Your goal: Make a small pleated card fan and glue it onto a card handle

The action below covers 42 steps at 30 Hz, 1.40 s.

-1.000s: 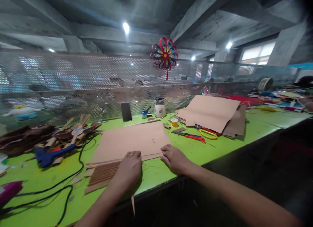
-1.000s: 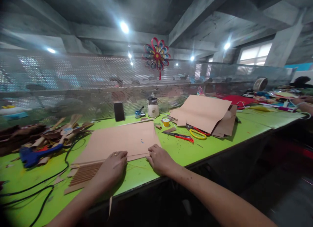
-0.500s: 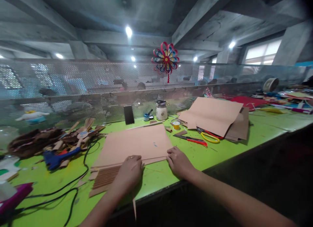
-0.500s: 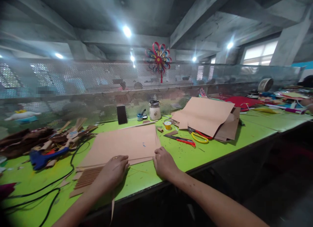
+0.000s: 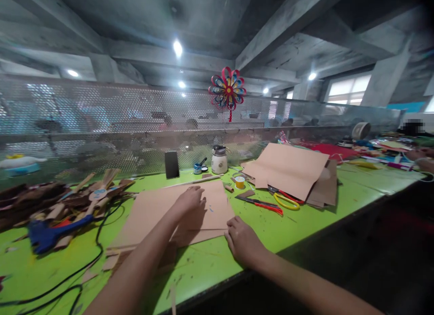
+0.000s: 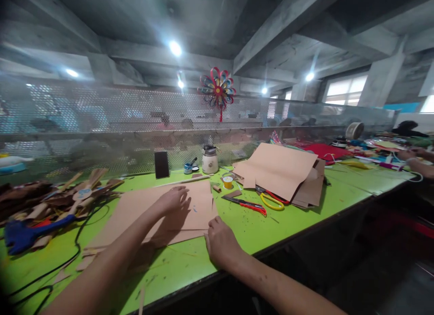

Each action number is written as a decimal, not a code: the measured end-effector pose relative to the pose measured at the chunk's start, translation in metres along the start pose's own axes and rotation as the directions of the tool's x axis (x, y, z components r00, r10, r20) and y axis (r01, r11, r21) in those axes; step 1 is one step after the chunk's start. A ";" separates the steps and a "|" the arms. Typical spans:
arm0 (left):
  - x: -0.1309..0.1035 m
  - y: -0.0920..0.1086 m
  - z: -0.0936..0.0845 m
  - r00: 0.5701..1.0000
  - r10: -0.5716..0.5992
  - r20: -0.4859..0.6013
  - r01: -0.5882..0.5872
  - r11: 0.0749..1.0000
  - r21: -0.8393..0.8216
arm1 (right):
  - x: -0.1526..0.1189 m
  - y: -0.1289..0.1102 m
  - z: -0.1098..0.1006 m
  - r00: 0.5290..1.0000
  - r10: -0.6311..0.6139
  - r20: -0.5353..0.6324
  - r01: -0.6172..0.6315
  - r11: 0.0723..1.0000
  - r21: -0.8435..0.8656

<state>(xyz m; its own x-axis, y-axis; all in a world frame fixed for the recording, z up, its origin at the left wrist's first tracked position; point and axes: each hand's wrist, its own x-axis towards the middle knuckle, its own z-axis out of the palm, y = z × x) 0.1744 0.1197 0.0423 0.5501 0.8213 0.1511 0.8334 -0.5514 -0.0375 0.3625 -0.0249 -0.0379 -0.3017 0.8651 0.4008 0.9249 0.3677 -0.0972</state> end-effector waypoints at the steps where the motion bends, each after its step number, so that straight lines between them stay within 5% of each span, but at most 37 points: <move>1: 0.008 -0.001 0.002 1.000 0.007 0.022 -0.007 1.000 -0.006 | 0.000 -0.001 -0.001 1.000 -0.014 0.013 0.015 1.000 -0.010; 12: 0.041 -0.030 0.029 0.959 -0.081 0.271 0.120 0.984 -0.131 | -0.002 -0.006 -0.004 0.999 -0.020 0.028 0.020 1.000 0.000; 17: 0.037 -0.043 0.024 0.966 -0.059 0.250 0.135 0.946 -0.295 | -0.004 0.001 -0.010 1.000 -0.008 0.013 0.007 0.997 0.083; 23: 0.022 -0.053 0.011 0.988 0.011 0.151 0.079 0.818 -0.571 | 0.020 0.078 -0.044 0.989 0.149 -0.012 -0.147 0.986 0.078; 27: 0.014 -0.054 -0.002 0.993 0.075 0.088 0.015 0.667 -0.745 | 0.031 0.133 -0.056 0.963 0.243 0.115 -0.242 0.970 -0.016; 30: 0.007 -0.053 -0.012 0.993 0.100 0.070 0.002 0.556 -0.831 | 0.028 0.151 -0.050 0.932 0.301 0.202 -0.290 0.953 -0.082; 35: 0.000 -0.054 -0.018 0.995 0.076 0.062 0.022 0.442 -0.897 | 0.018 0.156 -0.050 0.926 0.313 0.212 -0.313 0.949 -0.037; 42: 0.000 -0.060 -0.013 0.994 0.075 0.077 0.043 0.379 -0.924 | -0.019 0.137 -0.102 0.988 0.108 0.113 -0.129 0.972 0.195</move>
<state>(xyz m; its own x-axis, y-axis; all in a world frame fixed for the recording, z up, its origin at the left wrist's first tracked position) 0.1238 0.1509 0.0576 0.6135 0.7865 0.0709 0.2912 -0.3088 0.9054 0.5186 -0.0259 0.0344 -0.2242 0.9326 0.2828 0.8928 0.3129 -0.3240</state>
